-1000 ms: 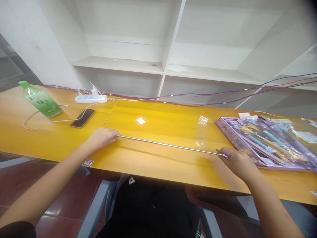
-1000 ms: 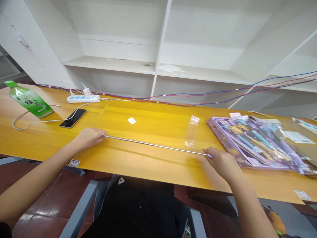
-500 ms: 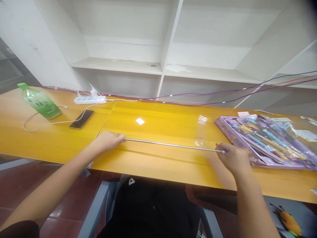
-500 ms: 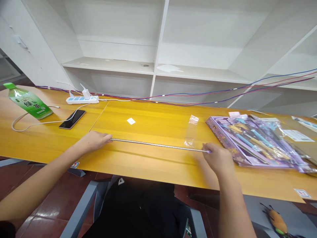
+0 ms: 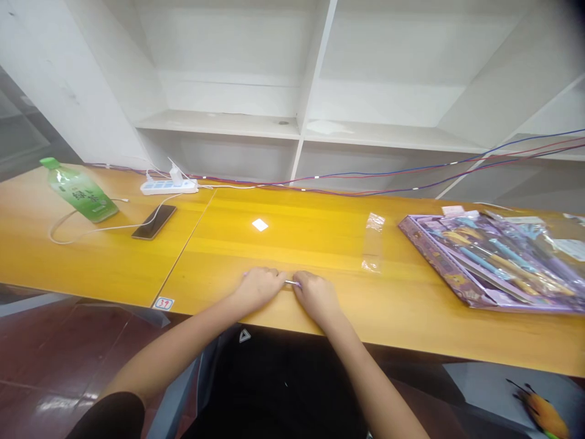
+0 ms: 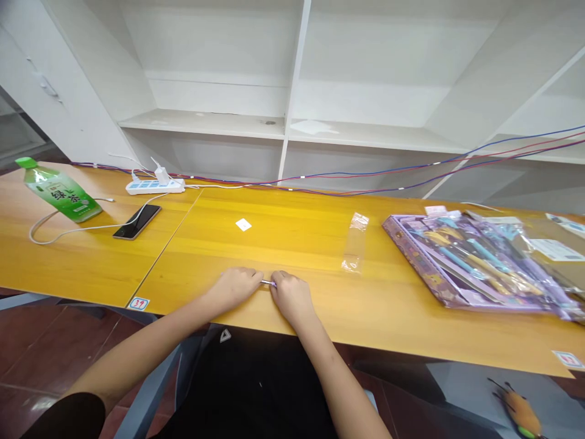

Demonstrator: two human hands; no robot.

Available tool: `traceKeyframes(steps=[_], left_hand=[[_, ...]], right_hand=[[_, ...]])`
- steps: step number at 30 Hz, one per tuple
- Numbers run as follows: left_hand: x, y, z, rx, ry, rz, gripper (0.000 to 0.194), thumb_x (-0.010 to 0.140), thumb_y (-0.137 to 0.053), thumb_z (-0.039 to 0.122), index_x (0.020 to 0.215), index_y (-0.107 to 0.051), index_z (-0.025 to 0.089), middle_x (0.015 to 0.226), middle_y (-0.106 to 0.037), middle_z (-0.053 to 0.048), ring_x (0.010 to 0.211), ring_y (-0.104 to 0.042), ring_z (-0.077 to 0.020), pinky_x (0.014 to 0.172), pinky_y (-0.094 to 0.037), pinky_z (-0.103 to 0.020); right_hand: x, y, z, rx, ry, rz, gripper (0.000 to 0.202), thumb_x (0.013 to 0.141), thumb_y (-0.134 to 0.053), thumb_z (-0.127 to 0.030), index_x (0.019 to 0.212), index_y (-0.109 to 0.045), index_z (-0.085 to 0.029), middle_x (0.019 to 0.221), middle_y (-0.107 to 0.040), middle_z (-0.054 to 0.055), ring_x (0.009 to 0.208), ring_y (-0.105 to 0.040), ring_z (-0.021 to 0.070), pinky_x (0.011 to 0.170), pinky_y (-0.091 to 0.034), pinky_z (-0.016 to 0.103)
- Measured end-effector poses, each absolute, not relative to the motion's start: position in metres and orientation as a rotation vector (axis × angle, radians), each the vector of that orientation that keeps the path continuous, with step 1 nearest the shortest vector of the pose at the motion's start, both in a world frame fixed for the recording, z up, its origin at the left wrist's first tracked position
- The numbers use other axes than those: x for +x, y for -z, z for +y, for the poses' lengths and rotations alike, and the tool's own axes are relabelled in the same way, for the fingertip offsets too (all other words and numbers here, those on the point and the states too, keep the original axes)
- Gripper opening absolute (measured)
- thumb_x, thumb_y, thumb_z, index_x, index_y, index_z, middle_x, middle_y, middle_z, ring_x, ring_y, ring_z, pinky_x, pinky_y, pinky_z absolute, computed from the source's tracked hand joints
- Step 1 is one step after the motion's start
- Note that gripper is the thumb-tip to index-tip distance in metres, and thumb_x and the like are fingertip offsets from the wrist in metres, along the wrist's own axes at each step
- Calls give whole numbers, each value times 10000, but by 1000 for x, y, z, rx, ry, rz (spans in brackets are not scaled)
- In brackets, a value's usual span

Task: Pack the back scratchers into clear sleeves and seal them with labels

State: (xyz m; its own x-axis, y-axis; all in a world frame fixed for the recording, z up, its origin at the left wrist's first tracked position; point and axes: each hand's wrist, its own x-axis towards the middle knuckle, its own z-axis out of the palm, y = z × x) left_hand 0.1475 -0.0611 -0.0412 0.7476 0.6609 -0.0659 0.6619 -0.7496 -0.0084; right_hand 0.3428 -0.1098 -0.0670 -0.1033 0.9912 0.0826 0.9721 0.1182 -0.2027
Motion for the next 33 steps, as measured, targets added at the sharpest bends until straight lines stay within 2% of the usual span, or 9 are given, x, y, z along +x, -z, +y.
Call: traceKeyframes(steps=[14,20,23,25,27,28,30,31,33], left_hand=[[145,51,-66,2873,-133,1108,233,1044,-485,312,1055,-686,194,970,-768,-125,918,-757,-271,790,-581,-367],[152,39,-69,2748,114,1328,452,1043,-493,496,954,-772,151,876,-789,-193,809,-784,-321,709,-570,-387],[133,25,-59,2750,186,1454,408,1035,-501,415,966,-803,148,893,-800,-200,832,-791,-340,709,-563,-393],[100,13,-45,2783,230,1502,340,1019,-507,323,1082,-815,194,963,-819,-171,861,-793,-334,693,-546,-370],[54,2,-31,2825,187,1604,343,996,-531,270,1214,-795,256,1023,-830,-136,873,-790,-318,660,-507,-329],[30,-2,-25,2854,120,1677,336,1003,-527,282,1192,-802,248,993,-830,-135,851,-784,-302,637,-480,-307],[-11,-6,-18,2912,-36,1759,414,1048,-484,402,935,-823,192,828,-804,-145,743,-754,-264,585,-412,-277],[-25,-6,-18,2965,-104,1727,503,1064,-452,456,821,-799,184,760,-782,-137,712,-736,-253,572,-381,-278],[-40,-2,-23,3030,-242,1653,550,1077,-427,476,741,-756,191,700,-759,-112,643,-696,-222,549,-326,-277]], right_hand=[[342,72,-112,-1916,-172,-2146,145,1000,-555,-230,935,-684,-228,933,-762,56,806,-675,202,638,-306,302],[330,62,-113,-1948,-218,-2214,192,1022,-560,-276,926,-719,-227,901,-776,60,775,-683,194,640,-322,289],[356,55,-117,-1977,-167,-2216,214,1020,-534,-265,958,-736,-226,936,-789,71,790,-691,192,657,-348,280],[404,52,-127,-1989,-59,-2184,212,990,-534,-238,970,-744,-230,940,-787,76,779,-679,188,663,-358,274],[472,50,-145,-2000,172,-2071,212,943,-534,-222,887,-739,-232,796,-743,66,680,-627,180,630,-337,282],[508,50,-155,-2009,333,-1968,235,935,-525,-239,812,-725,-228,732,-714,70,616,-581,171,604,-311,293],[569,53,-177,-1985,588,-1836,375,983,-493,-344,675,-668,-218,618,-639,76,520,-484,150,569,-267,314],[590,56,-186,-1972,650,-1824,458,1014,-473,-409,634,-639,-215,576,-593,72,503,-454,141,568,-267,318],[610,63,-202,-1929,697,-1879,524,1051,-437,-450,626,-625,-208,557,-541,51,499,-437,124,566,-265,315]])
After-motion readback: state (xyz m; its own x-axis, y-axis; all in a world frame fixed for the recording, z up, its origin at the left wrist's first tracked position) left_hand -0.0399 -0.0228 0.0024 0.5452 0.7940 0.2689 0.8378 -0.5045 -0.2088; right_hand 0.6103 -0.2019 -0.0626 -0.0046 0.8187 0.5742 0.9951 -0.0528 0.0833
